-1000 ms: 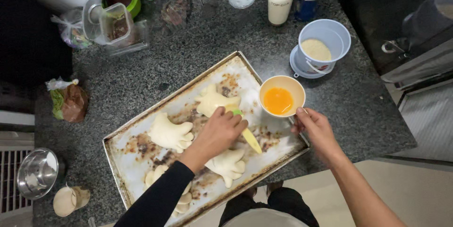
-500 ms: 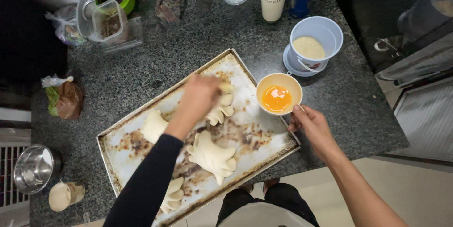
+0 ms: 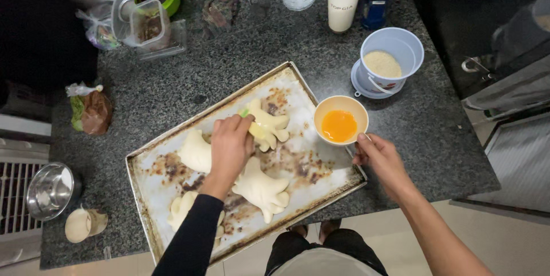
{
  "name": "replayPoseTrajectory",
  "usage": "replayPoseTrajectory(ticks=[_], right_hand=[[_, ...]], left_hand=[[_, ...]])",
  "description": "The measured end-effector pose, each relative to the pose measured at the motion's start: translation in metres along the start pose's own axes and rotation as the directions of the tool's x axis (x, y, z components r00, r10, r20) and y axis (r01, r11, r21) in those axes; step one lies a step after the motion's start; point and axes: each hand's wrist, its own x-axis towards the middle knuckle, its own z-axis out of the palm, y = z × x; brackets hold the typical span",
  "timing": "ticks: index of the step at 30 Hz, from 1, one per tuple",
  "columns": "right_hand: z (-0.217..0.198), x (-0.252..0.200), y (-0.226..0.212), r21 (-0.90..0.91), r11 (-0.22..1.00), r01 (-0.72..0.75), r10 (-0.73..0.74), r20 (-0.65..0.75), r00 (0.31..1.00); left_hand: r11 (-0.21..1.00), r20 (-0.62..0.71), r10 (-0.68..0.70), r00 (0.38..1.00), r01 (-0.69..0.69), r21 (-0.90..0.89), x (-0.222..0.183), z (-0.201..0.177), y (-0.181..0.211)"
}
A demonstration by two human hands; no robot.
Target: The person glazes shaped dough on a baking tray with egg wash using a brush, sprinkles seeds onto the dough by hand, and places the tray onto a rack.
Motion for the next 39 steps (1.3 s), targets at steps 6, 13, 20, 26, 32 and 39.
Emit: replayPoseTrajectory(ticks=[6, 13, 20, 26, 32, 39], right_hand=[[-0.002, 0.000, -0.002, -0.022, 1.000, 0.019, -0.019, -0.002, 1.000], [-0.009, -0.003, 0.004, -0.027, 0.999, 0.045, -0.046, -0.007, 0.999], [-0.010, -0.006, 0.005, -0.022, 0.999, 0.041, -0.041, 0.010, 0.999], [-0.014, -0.007, 0.002, -0.041, 0.998, 0.056, -0.056, 0.011, 0.998], [-0.018, -0.007, 0.010, 0.012, 0.999, 0.050, -0.050, 0.009, 0.999], [-0.024, -0.006, 0.012, -0.021, 0.997, 0.079, -0.079, 0.018, 0.997]], left_hand=[[0.937, 0.019, 0.346, 0.938, -0.344, -0.066, -0.034, 0.031, 0.065], [0.947, -0.118, -0.227, 0.967, 0.191, -0.259, -0.010, 0.037, 0.059], [0.956, -0.147, -0.262, 0.954, 0.236, -0.172, 0.009, 0.033, 0.079], [0.973, -0.278, -0.184, 0.943, 0.135, -0.187, 0.010, 0.043, 0.078], [0.929, -0.250, -0.370, 0.895, 0.356, -0.101, 0.010, 0.041, 0.064], [0.988, -0.218, -0.097, 0.971, 0.121, 0.100, 0.004, 0.019, 0.027]])
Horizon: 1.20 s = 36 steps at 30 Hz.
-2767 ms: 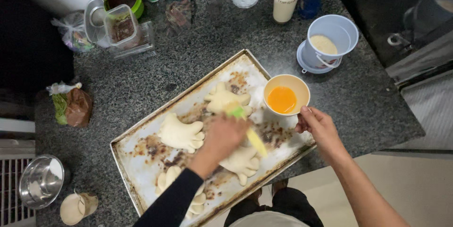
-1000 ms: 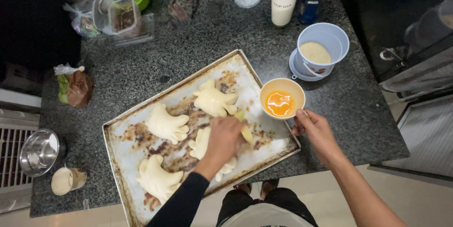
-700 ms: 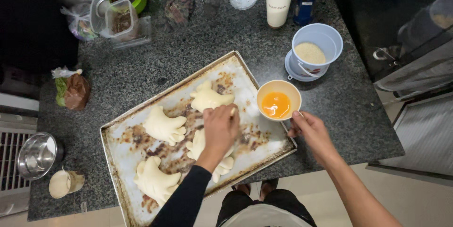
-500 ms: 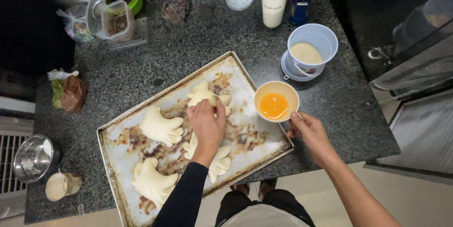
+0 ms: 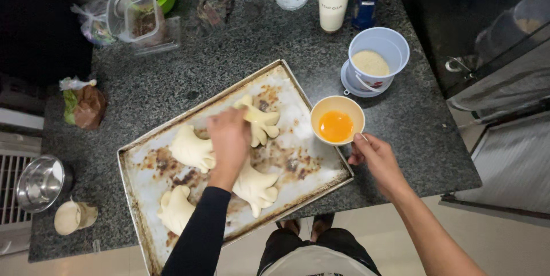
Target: The person glazes shaped dough on a baking tray with egg wash using a brush, sprinkles seeds onto the dough by hand, and places the tray onto a rack.
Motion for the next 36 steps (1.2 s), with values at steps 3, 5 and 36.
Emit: replayPoseTrajectory(ticks=[3, 5, 36], right_hand=[[0.000, 0.001, -0.003, -0.013, 1.000, 0.005, -0.005, -0.005, 1.000], [0.000, 0.002, -0.004, -0.018, 1.000, 0.007, -0.007, -0.009, 1.000], [0.077, -0.003, -0.023, -0.171, 0.963, 0.209, -0.125, 0.407, 0.905]], left_hand=[[0.946, 0.313, 0.278, 0.908, -0.316, 0.076, -0.020, 0.000, 0.026], [0.930, 0.212, 0.368, 0.905, -0.361, -0.073, -0.028, 0.000, 0.035], [0.920, 0.188, 0.020, 0.982, 0.056, -0.387, 0.055, -0.154, 0.071]])
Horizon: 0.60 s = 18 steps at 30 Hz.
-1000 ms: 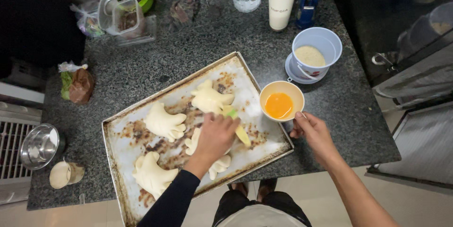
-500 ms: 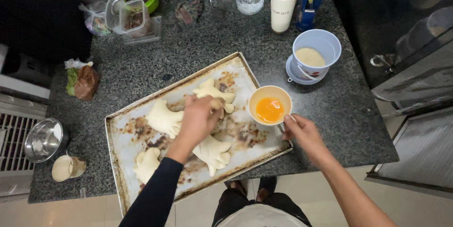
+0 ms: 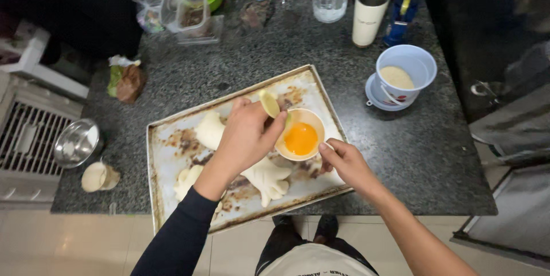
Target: The person glazes shaped dough on a baking tray with egg wash using a brush, sprinkles seeds onto the dough by hand, and places the tray onto a rack.
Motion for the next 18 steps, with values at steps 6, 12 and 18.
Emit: replayPoseTrajectory(ticks=[6, 12, 18], right_hand=[[0.028, 0.008, -0.027, -0.046, 0.998, -0.041, 0.046, 0.094, 0.995], [0.049, 0.016, -0.043, -0.086, 0.993, -0.082, 0.095, 0.150, 0.984], [0.073, 0.031, -0.042, 0.003, 1.000, -0.009, 0.008, 0.182, 0.983]], left_hand=[[0.980, -0.002, 0.004, 1.000, -0.003, 0.200, -0.024, -0.005, -0.021], [0.961, -0.039, 0.008, 0.999, 0.003, 0.277, -0.043, -0.013, -0.038], [0.915, -0.064, 0.147, 0.987, -0.111, 0.388, -0.052, -0.041, -0.053]])
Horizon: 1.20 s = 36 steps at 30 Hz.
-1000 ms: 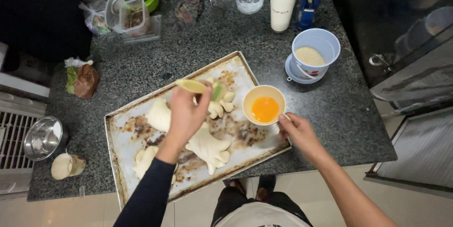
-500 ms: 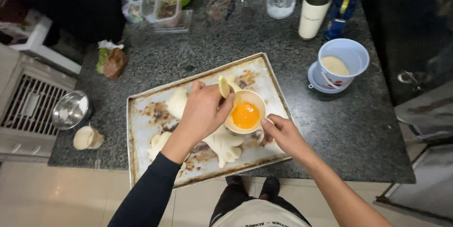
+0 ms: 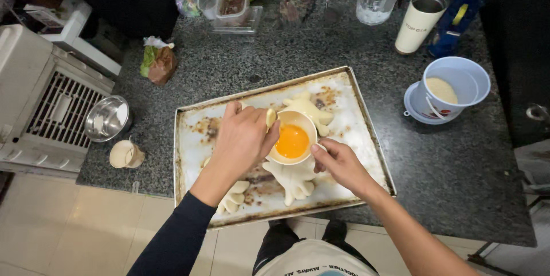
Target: The person glazes shaped dough on a baking tray with egg wash using a brush, sprinkles seeds onto the dough by hand, and places the tray onto a rack.
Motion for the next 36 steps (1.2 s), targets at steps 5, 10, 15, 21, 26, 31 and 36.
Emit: replayPoseTrajectory(ticks=[5, 10, 15, 21, 26, 31, 36], right_hand=[[0.019, 0.022, 0.005, -0.053, 0.999, 0.000, -0.002, -0.048, 0.999], [0.039, 0.034, 0.015, -0.017, 0.998, -0.053, 0.049, -0.175, 0.983], [0.050, 0.031, 0.020, 0.023, 0.994, -0.102, 0.104, -0.344, 0.933], [0.071, 0.014, 0.021, 0.128, 0.984, -0.128, 0.177, -0.543, 0.821], [0.089, 0.008, 0.023, 0.205, 0.972, -0.118, 0.221, -0.610, 0.761], [0.099, 0.002, 0.021, 0.215, 0.971, -0.109, 0.225, -0.646, 0.729], [0.107, 0.007, 0.018, 0.232, 0.968, -0.097, 0.229, -0.652, 0.723]], left_hand=[[0.987, -0.013, 0.155, 0.988, -0.155, 0.053, -0.006, -0.020, -0.031], [0.969, -0.151, -0.137, 0.979, 0.101, -0.226, -0.014, -0.021, -0.091], [0.743, -0.001, -0.519, 0.855, 0.450, -0.496, -0.028, 0.026, -0.187], [0.648, 0.260, -0.496, 0.829, 0.552, -0.524, -0.055, 0.123, -0.206], [0.745, 0.276, -0.485, 0.830, 0.557, -0.366, -0.055, 0.151, -0.231], [0.762, 0.102, -0.570, 0.815, 0.571, -0.304, -0.055, 0.108, -0.256], [0.754, 0.206, -0.398, 0.894, 0.446, -0.483, -0.059, 0.127, -0.199]])
